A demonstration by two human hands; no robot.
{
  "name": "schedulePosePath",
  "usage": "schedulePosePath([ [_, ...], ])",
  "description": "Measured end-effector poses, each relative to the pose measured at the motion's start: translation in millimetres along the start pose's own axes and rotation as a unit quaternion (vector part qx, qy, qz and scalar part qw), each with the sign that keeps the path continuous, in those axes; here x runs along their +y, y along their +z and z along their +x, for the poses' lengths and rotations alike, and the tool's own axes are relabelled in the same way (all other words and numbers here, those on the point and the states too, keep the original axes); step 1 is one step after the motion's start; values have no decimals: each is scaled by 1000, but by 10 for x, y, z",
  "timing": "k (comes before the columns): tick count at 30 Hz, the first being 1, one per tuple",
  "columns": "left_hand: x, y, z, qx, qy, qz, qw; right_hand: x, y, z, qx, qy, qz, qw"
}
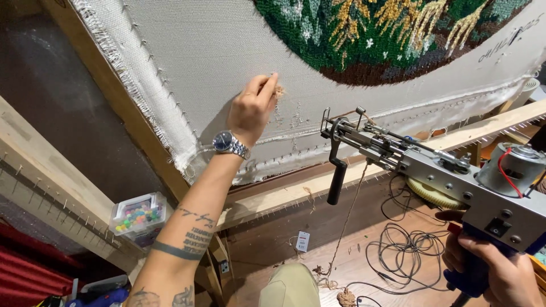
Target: Assembling and adjusting a rug tufting gun using various hand tools
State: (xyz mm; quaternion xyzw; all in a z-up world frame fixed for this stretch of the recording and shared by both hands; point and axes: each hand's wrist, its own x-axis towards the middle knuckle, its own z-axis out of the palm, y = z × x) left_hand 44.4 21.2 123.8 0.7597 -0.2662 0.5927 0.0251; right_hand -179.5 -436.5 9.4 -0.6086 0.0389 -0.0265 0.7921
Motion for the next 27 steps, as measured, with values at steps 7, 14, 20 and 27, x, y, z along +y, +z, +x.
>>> schedulePosePath([
  [7,139,45,-151,-29,28,-3,999,112,-179,-29,22,-38,1,999],
  [14,660,284,-1097,-383,-104,-215,892,32,-212,-40,-16,-57,-4,998],
  [20,909,540,-1301,-493,-210,-285,795,40,-147,-70,11,-48,-41,998],
  [27,950,527,-1169,-644,-195,-262,692,237,-293,-32,63,-41,-37,997],
])
